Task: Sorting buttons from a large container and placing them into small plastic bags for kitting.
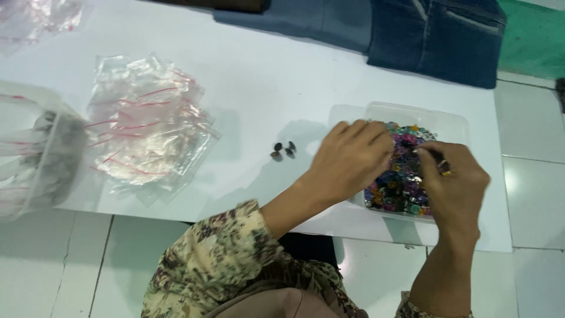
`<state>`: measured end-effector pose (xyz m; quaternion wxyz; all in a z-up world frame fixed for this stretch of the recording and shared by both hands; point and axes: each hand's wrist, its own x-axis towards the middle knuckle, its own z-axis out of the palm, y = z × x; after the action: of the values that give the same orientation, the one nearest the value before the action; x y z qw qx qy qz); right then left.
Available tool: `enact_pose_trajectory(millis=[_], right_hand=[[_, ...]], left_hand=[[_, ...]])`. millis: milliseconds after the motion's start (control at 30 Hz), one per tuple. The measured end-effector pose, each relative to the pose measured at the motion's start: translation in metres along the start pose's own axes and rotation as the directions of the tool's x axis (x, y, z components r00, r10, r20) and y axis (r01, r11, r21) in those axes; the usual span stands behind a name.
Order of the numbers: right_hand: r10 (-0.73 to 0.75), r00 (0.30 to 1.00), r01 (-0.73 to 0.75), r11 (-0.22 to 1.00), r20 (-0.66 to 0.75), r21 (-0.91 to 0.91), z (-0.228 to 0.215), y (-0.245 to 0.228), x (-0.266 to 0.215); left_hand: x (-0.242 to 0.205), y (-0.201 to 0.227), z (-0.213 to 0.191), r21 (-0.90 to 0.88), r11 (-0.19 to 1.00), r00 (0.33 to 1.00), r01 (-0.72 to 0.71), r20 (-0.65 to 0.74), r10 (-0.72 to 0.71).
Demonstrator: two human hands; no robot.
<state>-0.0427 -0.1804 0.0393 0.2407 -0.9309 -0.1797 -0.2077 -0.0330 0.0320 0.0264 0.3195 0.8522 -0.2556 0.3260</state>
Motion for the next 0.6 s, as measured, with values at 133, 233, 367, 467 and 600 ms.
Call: enact_pose_trajectory(millis=[133, 233, 367, 467, 600], right_hand=[[-0.074, 0.994, 0.078, 0.996, -0.078, 0.047, -0.007, -0.049, -0.004], [-0.019, 0.999, 0.029, 0.972, -0.045, 0.234, -0.004, -0.096, -0.019], [-0.214, 0.973, 0.168, 0.909, 0.082, 0.382, 0.039, -0.130, -0.025], [-0.265, 0.955, 0.193, 0.898, 0.136, 0.396, 0.081, -0.137, -0.022], [-0.211, 0.966, 0.153, 0.932, 0.148, 0.330, 0.122, -0.130, -0.017]], left_hand=[[-0.049, -0.029, -0.051, 0.014, 0.996, 0.996, 0.086, -0.020, -0.085], [-0.086, -0.048, -0.081, 0.017, 0.986, 0.985, 0.169, -0.041, -0.168], [-0.123, -0.067, -0.091, 0.177, 0.962, 0.978, 0.208, -0.060, -0.200], [-0.140, -0.069, -0.089, 0.232, 0.947, 0.975, 0.222, -0.037, -0.220], [-0.146, -0.074, -0.077, 0.341, 0.923, 0.984, 0.180, -0.065, -0.168]])
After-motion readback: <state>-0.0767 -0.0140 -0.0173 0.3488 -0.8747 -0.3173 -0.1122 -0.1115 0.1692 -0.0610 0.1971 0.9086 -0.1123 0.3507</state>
